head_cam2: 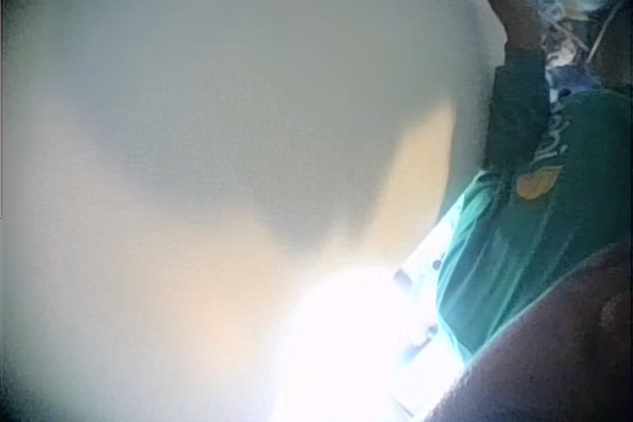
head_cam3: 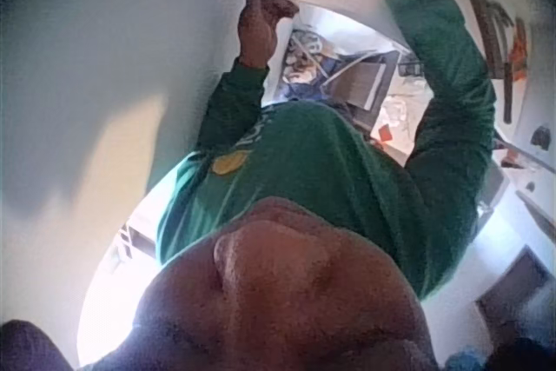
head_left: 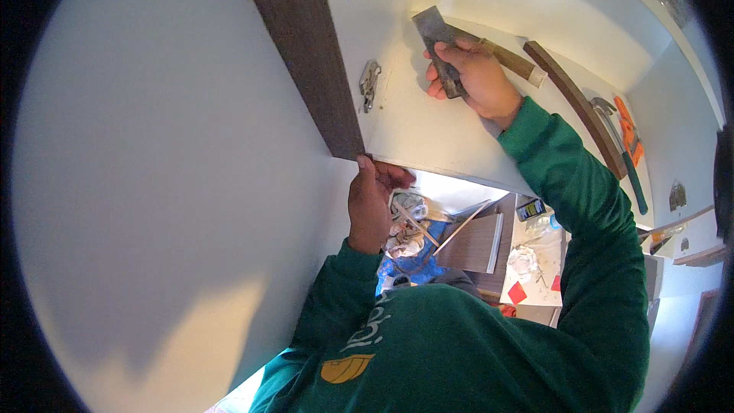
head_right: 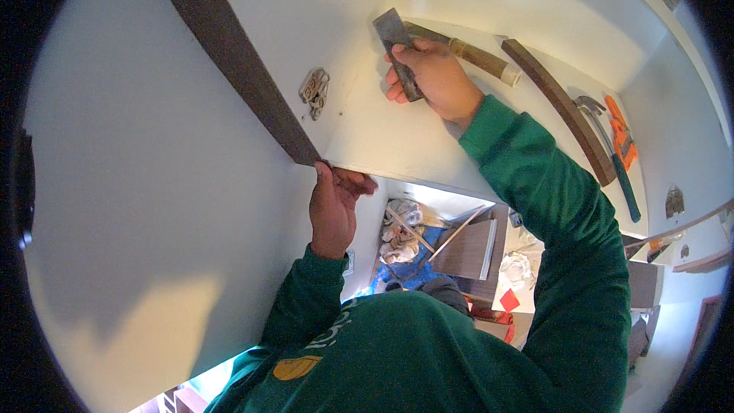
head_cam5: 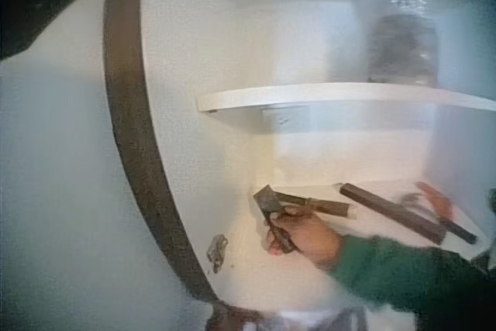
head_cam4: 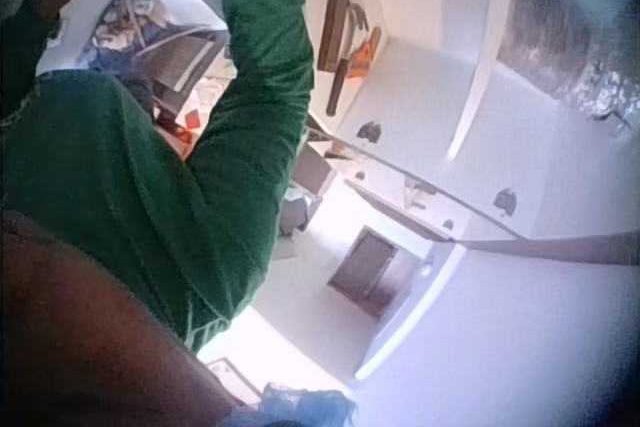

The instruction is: The person fits a wooden trim strip along the inner edge of a white cabinet, using a utility knife to trim and adjust the piece. They repeatedly align, cut, and reposition the trim to achieve a flush fit.

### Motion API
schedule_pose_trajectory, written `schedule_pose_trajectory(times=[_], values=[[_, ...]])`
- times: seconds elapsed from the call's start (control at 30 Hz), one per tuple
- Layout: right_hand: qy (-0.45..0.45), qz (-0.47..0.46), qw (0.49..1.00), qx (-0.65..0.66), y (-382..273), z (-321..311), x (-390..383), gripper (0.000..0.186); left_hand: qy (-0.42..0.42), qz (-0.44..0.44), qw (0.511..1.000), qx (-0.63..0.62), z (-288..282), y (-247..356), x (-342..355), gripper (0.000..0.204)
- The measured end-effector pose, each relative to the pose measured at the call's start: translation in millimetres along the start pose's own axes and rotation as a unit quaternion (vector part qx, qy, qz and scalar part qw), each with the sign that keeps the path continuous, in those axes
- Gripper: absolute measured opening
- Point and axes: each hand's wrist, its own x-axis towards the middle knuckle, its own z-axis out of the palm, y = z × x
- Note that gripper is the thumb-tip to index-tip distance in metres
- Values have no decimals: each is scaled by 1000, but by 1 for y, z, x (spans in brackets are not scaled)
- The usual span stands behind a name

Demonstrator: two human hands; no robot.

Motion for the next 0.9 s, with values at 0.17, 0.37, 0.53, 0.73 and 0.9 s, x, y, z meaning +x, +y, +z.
schedule_pose_trajectory(times=[0.17, 0.37, 0.53, 0.73, 0.9], values=[[1, 11, 1000, 8, 5, -1, 3, 25, -220, 37, 947, 232, 23, 34, -28, 43], [2, 14, 999, 31, 1, 0, 0, 24, -77, 344, 757, 550, 72, 70, -17, 34], [-8, 7, 999, 32, -1, -3, 0, 24, -47, 269, 608, 746, 79, 55, 17, 65], [24, 6, 1000, -5, -8, -2, -4, 24, -78, 246, 579, 774, 82, 50, 64, 71], [63, -25, 998, -16, -7, -7, 0, 24, -159, 209, 645, 718, 78, 63, 102, 65]])
